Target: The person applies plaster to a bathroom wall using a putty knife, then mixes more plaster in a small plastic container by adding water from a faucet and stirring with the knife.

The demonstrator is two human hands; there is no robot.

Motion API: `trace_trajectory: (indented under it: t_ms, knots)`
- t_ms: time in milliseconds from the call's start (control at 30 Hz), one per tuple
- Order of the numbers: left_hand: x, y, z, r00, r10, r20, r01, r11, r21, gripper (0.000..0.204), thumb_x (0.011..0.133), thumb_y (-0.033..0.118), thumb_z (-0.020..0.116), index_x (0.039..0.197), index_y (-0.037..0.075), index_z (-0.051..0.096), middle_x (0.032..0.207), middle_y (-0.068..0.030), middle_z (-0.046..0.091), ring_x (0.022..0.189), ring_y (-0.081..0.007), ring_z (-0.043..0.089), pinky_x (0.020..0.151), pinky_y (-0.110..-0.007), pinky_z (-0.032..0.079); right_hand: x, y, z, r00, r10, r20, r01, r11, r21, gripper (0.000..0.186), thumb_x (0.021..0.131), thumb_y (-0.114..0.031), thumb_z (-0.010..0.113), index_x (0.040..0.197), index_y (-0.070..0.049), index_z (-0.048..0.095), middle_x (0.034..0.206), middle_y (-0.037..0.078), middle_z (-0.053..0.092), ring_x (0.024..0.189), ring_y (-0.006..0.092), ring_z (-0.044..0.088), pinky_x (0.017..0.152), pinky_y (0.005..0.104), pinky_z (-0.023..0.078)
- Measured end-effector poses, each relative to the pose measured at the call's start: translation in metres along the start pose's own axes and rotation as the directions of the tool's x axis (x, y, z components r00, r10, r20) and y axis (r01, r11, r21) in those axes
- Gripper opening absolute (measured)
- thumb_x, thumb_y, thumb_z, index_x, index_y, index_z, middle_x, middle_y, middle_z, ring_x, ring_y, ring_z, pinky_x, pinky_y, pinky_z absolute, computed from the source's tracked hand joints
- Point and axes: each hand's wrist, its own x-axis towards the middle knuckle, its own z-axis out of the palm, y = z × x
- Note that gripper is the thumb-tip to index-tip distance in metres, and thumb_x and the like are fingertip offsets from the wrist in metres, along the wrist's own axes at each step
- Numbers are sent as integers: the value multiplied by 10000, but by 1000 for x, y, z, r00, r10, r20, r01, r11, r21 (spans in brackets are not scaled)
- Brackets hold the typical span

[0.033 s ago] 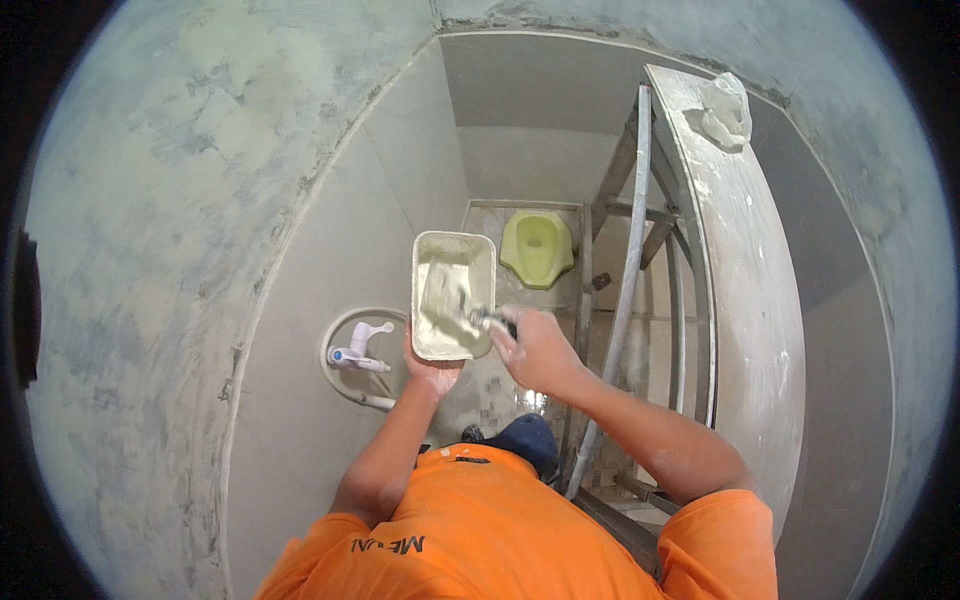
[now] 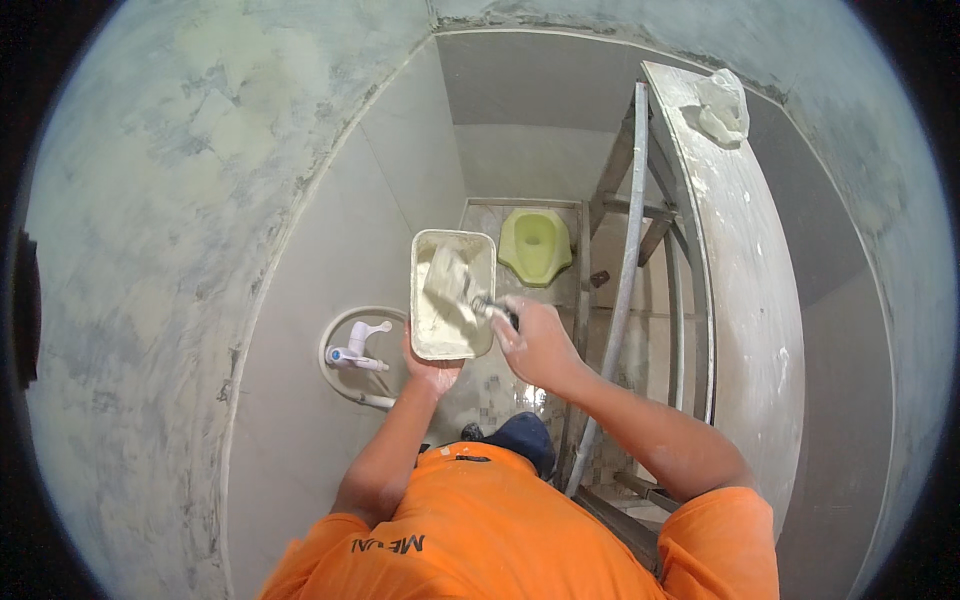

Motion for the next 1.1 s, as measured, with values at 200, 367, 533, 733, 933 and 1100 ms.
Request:
trace_trajectory:
  t_ms: [200,367,533,733,933,1100]
  knots:
    - [-1,-20,13,999,42,-18,-42,999,3,628,1009,593,393,1444,167,545,1423,-61,589,1301,-292,561,1096,-537,450,-7,17,6,961,140,238,-92,975,-202,293,971,-190,566,1130,24,688,866,309,639,815,450,656,748,468,501]
    - [-6,-18,18,976,37,213,-15,995,-102,618,1011,596,392,1405,158,574,1346,-58,631,1227,-289,605,1090,-499,452,3,7,-10,994,-55,-99,59,998,35,272,969,-160,567,1160,-10,688,883,270,670,667,415,636,669,453,515]
    - [-3,-44,-6,949,1,317,65,978,-196,603,989,585,446,1377,144,582,1297,-88,646,1179,-279,630,958,-475,545,-13,-3,5,920,388,63,-374,813,446,250,973,-172,568,1092,46,603,961,315,653,875,518,623,799,509,503]
    - [-23,-38,19,988,139,74,-132,987,-93,637,961,555,462,1432,135,546,1378,-90,615,1241,-319,600,1037,-524,489,-5,7,-28,932,131,337,-117,991,-62,305,960,-212,588,1090,62,614,989,333,648,970,529,603,846,537,485]
    - [-27,-26,21,966,215,143,-214,977,-19,596,1005,541,434,1466,173,516,1430,-57,589,1307,-304,567,1086,-540,453,-11,-5,-28,1000,13,28,-15,997,82,257,958,-189,574,1090,28,610,938,307,659,956,505,622,833,538,492]
    - [-20,-21,25,970,238,51,-236,971,-36,574,1009,550,442,1427,173,553,1415,-52,600,1287,-298,578,1078,-532,461,-15,-19,-31,983,111,147,-65,955,-290,207,947,-182,587,1014,12,610,854,289,666,853,493,643,815,541,519]
